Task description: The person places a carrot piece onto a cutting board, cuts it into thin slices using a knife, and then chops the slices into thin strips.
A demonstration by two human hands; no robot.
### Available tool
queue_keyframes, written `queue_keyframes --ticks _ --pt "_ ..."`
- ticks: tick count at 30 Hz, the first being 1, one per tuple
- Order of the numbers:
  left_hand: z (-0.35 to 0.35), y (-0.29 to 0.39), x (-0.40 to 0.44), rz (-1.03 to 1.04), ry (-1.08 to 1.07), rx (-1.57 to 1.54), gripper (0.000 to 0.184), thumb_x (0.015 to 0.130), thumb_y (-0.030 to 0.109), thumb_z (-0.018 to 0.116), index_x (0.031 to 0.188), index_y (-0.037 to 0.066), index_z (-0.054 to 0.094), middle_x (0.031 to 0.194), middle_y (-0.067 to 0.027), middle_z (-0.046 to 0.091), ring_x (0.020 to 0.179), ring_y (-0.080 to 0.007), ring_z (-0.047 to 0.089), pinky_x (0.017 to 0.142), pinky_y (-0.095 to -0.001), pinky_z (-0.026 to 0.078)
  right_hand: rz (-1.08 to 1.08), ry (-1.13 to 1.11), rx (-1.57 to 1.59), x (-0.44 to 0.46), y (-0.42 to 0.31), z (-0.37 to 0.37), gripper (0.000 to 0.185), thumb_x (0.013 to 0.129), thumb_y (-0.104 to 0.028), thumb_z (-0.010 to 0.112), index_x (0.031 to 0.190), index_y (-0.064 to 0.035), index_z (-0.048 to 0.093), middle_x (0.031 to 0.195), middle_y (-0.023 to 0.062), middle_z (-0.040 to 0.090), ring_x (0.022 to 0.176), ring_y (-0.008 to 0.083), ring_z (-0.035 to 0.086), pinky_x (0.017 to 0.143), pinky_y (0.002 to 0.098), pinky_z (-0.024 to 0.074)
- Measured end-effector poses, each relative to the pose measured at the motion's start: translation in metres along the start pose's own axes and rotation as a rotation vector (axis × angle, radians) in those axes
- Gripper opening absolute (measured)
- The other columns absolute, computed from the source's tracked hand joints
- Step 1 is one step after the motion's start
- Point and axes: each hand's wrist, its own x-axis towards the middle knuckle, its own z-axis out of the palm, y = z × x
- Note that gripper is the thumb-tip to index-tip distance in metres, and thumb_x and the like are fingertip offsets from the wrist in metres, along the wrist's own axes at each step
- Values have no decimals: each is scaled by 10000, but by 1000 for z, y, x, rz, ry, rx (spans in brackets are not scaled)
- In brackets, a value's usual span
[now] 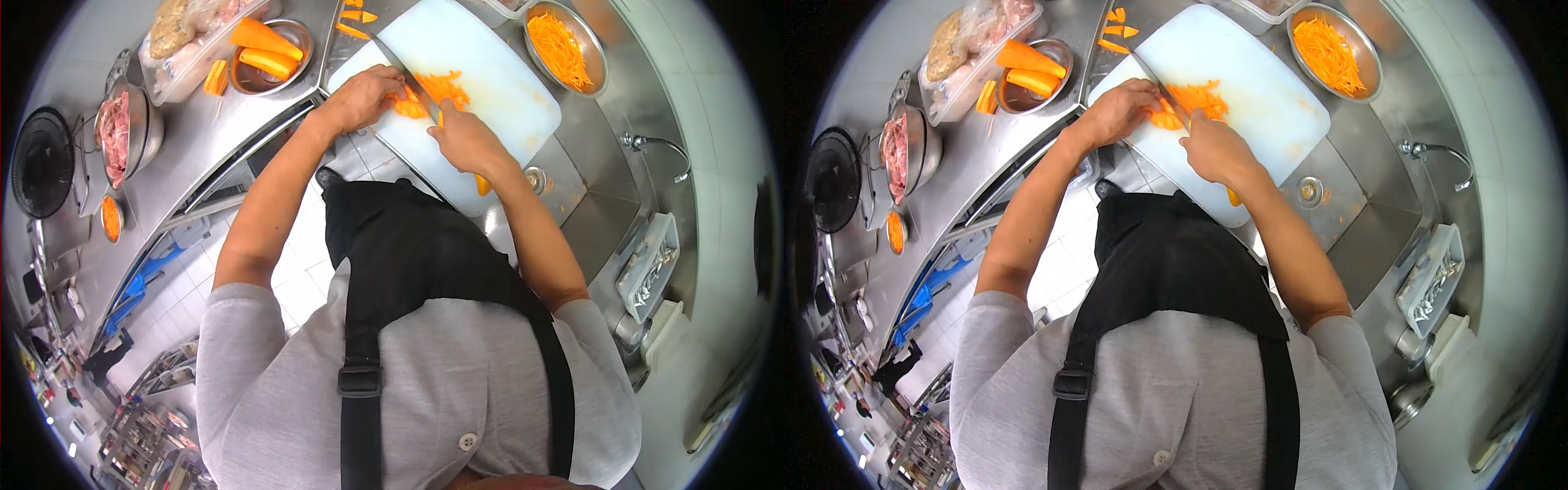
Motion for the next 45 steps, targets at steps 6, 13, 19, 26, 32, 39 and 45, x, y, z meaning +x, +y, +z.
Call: queue_keyframes --ticks 6,13,19,26,32,39,45 --pt "-1 2 2 -10 -10 29 267 882 -48 757 1139 20 787 1317 -142 714 1280 -355 654 1109 -428 544 -31 34 -19 9 2 9 390 1081 -252 639 1253 75 513 1026 345 731 1033 519 713 898 586 545" --pt "-4 9 -1 -36 -18 11 273 874 -48 767 1140 12 787 1308 -145 717 1269 -353 659 1098 -427 550 -39 55 -34 16 6 21 364 1074 -233 644 1232 73 530 1067 325 747 1064 503 724 939 580 552" --pt "-4 6 2 3 6 22 258 862 -43 780 1115 9 787 1283 -150 717 1238 -361 664 1079 -425 556 -83 113 -8 23 10 28 362 1064 -221 656 1222 83 537 1066 339 746 1051 498 733 932 585 553" --pt "-3 5 -2 -5 38 38 219 838 -21 813 1052 -2 773 1244 -142 702 1211 -359 661 1042 -431 560 -28 87 5 13 6 34 345 1061 -209 662 1201 83 543 1062 343 744 1049 491 737 927 586 559" --pt "-9 25 -11 -173 145 105 180 881 17 819 1048 21 750 1237 -151 681 1188 -368 666 1023 -437 568 -95 142 -32 24 11 36 350 1061 -214 664 1204 81 541 1022 337 748 1022 496 743 908 583 567" --pt "2 17 -18 -61 112 47 203 890 81 838 1056 34 731 1240 -164 672 1180 -367 661 1020 -434 570 -100 145 -50 29 8 39 351 1058 -214 666 1197 81 536 1003 334 748 1013 497 744 899 586 569" --pt "10 25 -14 -69 180 75 203 873 95 843 1015 27 714 1191 -142 675 1154 -359 646 996 -445 570 -52 64 -76 7 -7 11 330 1060 -210 661 1179 73 539 1013 331 752 1002 499 745 901 580 570"
